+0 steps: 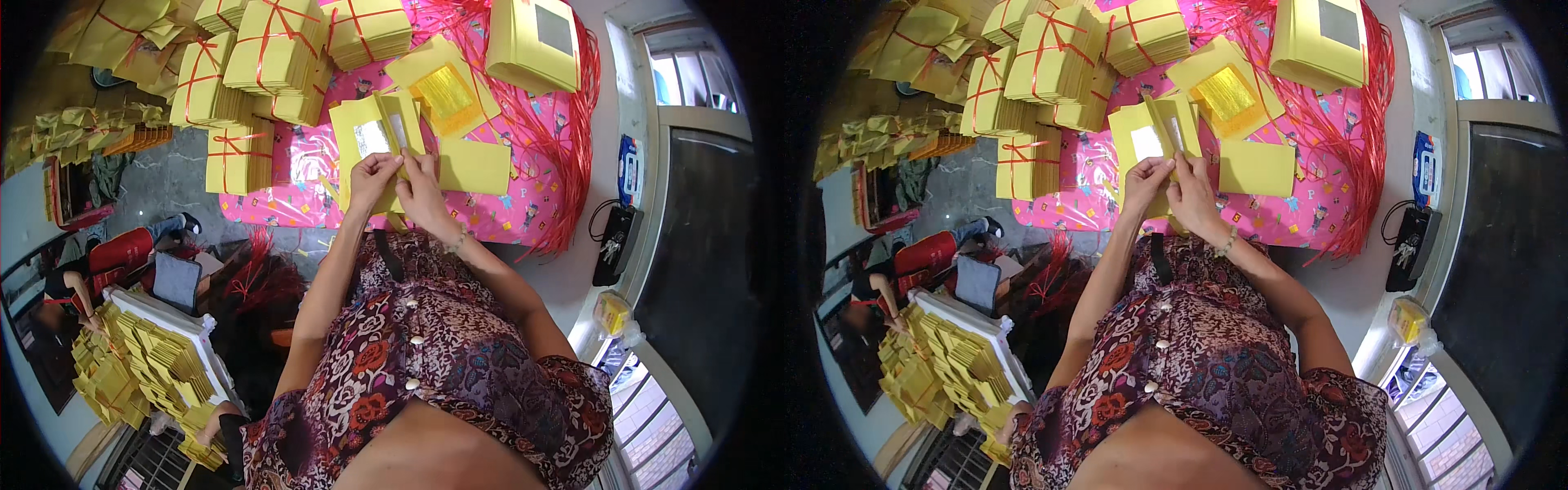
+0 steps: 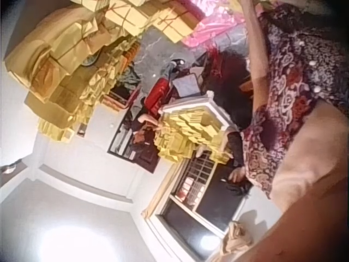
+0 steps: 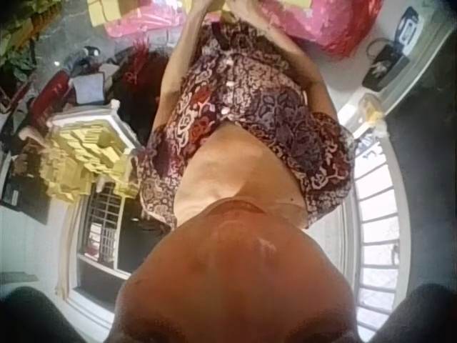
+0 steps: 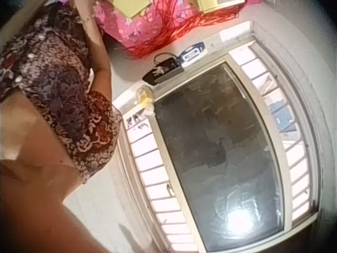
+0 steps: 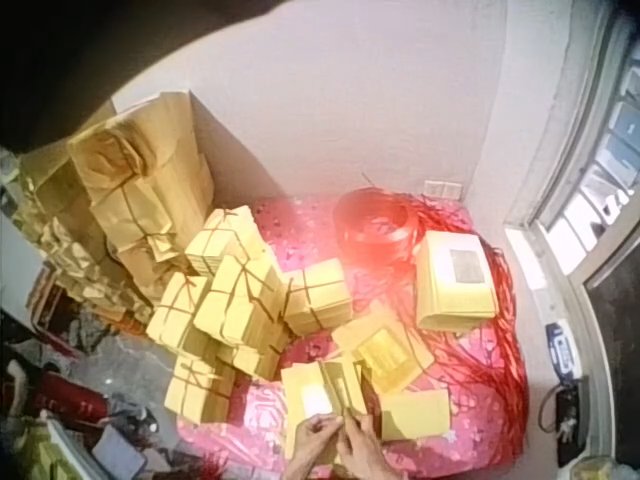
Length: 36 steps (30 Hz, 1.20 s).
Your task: Inspecting and sorting bundles of yellow paper with silver foil inserts.
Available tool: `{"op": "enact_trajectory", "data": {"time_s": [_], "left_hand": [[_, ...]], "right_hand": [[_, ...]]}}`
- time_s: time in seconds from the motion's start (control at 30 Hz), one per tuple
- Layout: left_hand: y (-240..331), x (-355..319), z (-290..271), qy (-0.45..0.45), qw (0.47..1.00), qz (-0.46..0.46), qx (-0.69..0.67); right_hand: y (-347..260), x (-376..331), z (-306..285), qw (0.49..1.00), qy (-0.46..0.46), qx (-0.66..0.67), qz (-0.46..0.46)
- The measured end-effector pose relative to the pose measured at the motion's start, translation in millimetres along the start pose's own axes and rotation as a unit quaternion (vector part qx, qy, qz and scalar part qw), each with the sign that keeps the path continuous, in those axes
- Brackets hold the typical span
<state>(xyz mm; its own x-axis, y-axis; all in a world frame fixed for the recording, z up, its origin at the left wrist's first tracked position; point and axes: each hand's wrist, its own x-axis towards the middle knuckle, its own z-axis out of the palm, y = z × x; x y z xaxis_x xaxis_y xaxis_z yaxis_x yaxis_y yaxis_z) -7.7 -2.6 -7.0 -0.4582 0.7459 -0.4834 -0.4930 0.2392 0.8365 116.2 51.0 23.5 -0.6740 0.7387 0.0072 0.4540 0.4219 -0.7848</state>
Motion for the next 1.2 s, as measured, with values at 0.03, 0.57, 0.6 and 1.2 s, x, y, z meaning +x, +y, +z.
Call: {"op": "enact_trajectory", "data": {"time_s": [0.03,0.57,0.6,1.2], "left_hand": [[0.9,-0.6,1.3,0.000,1.000,0.000,0.000],[-2.9,-0.5,5.9,0.037,0.999,0.026,0.000],[-3.6,-0.3,7.0,0.044,0.999,0.031,0.005],[-4.7,-3.8,7.0,0.050,0.998,0.029,0.022]], "right_hand": [[3.5,1.3,-1.9,0.999,-0.009,0.029,0.009],[10.4,3.6,-3.8,0.997,-0.025,0.079,0.006],[10.2,3.5,-3.7,0.997,-0.025,0.079,0.006],[28.9,8.8,-9.4,0.981,-0.041,0.181,0.056]]}}
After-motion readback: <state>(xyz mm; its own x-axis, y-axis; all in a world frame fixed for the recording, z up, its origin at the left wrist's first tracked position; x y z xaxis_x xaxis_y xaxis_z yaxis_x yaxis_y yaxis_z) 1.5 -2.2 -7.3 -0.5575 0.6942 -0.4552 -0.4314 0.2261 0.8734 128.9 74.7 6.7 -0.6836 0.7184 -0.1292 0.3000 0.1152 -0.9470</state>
